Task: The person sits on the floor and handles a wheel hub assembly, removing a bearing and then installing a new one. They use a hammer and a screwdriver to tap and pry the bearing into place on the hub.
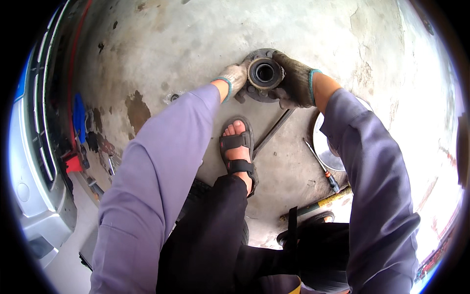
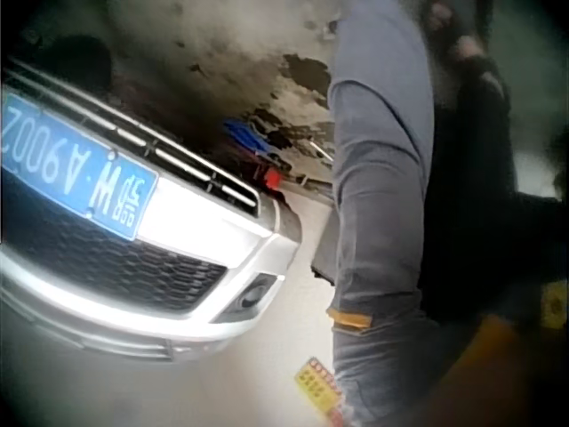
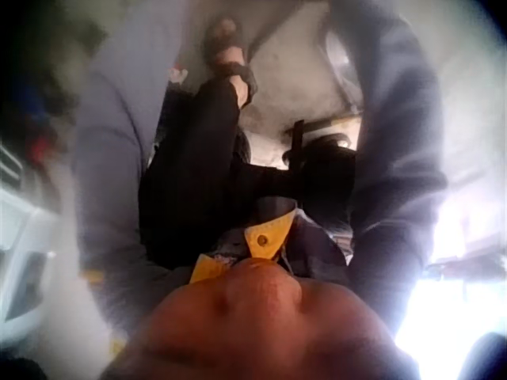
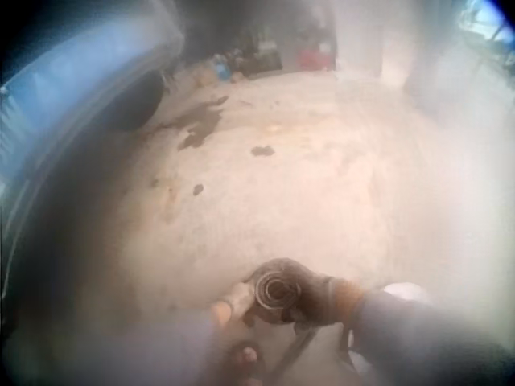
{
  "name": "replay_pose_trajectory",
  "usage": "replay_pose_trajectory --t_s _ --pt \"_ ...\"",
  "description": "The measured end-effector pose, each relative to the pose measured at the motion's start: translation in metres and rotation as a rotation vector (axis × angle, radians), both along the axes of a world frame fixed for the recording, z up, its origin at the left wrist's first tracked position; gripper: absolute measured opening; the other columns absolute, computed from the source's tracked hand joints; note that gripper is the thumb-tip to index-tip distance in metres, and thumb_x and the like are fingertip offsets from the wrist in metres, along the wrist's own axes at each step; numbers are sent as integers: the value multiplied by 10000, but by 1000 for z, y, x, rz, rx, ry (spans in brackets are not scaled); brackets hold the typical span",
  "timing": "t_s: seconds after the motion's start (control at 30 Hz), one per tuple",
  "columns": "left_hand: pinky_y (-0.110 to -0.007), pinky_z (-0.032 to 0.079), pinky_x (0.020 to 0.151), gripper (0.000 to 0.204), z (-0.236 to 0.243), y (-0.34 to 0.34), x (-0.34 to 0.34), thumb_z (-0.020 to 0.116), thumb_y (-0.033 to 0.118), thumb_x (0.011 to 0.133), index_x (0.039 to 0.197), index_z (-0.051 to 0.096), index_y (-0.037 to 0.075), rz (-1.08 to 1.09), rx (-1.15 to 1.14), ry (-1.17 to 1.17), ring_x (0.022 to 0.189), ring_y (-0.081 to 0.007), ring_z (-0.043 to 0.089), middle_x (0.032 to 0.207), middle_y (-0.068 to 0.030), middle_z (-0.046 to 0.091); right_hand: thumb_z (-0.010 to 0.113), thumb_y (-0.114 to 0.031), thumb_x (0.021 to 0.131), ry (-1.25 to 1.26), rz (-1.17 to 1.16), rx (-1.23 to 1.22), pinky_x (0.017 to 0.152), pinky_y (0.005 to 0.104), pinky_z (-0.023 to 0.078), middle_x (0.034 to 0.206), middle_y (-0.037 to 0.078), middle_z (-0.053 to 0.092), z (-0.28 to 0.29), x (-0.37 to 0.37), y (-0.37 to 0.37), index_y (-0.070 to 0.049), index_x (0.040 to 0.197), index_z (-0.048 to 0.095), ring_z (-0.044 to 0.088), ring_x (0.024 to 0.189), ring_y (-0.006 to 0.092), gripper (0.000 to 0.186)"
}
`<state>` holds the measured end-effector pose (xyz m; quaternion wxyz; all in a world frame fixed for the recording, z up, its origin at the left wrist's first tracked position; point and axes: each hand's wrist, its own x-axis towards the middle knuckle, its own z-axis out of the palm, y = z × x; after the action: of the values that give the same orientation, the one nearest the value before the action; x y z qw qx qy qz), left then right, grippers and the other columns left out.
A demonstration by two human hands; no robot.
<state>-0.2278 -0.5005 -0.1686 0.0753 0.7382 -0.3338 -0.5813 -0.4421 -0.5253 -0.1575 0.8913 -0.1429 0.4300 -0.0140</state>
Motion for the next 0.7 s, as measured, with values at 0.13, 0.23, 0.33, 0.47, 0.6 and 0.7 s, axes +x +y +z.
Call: replay_pose_trajectory --t_s 0.13,0.23,0.33,0.47,0.6,0.7 --pt "-471 506 953 596 5 -13 15 471 484 1046 1359 589 -10 -380 -276 -486 1062 -369 663 1201 -253 673 501 -666 1020 476 -87 -144 513 421 559 793 84 640 53 -20 24 -3 1172 587 626 632 193 686" --pt "-476 486 1088 519 23 -18 26 525 387 1011 1428 559 79 -540 -686 -569 1271 -391 634 1352 -234 665 530 -633 1022 568 -72 -367 553 412 620 829 112 652 90 -78 61 58 1289 591 624 560 212 743" --pt "-455 453 1149 577 58 -16 14 562 358 981 1510 502 134 -680 -608 -533 1365 -376 566 1498 -198 563 481 -511 1080 600 -11 -276 571 402 646 865 169 679 142 -121 101 71 1270 589 685 639 234 622" --pt "-441 410 1208 798 69 -14 -13 647 427 915 1622 367 185 -926 -524 -578 1452 -380 484 1623 -219 414 534 -324 1067 498 -141 -365 624 325 638 894 179 716 210 -162 183 81 1322 604 738 654 233 484" --pt "-465 402 1217 1074 72 -2 -33 769 564 787 1665 270 201 -1027 -469 -653 1490 -397 438 1656 -235 353 612 -284 1011 541 -113 -341 766 333 598 969 174 742 234 -155 229 58 1320 633 755 853 242 462" --pt "-476 408 1214 1144 78 -1 -39 809 602 737 1653 271 177 -1008 -462 -668 1495 -404 425 1654 -230 352 634 -231 974 629 149 -576 892 362 575 1106 175 751 236 -155 237 6 1283 678 753 1004 272 392"
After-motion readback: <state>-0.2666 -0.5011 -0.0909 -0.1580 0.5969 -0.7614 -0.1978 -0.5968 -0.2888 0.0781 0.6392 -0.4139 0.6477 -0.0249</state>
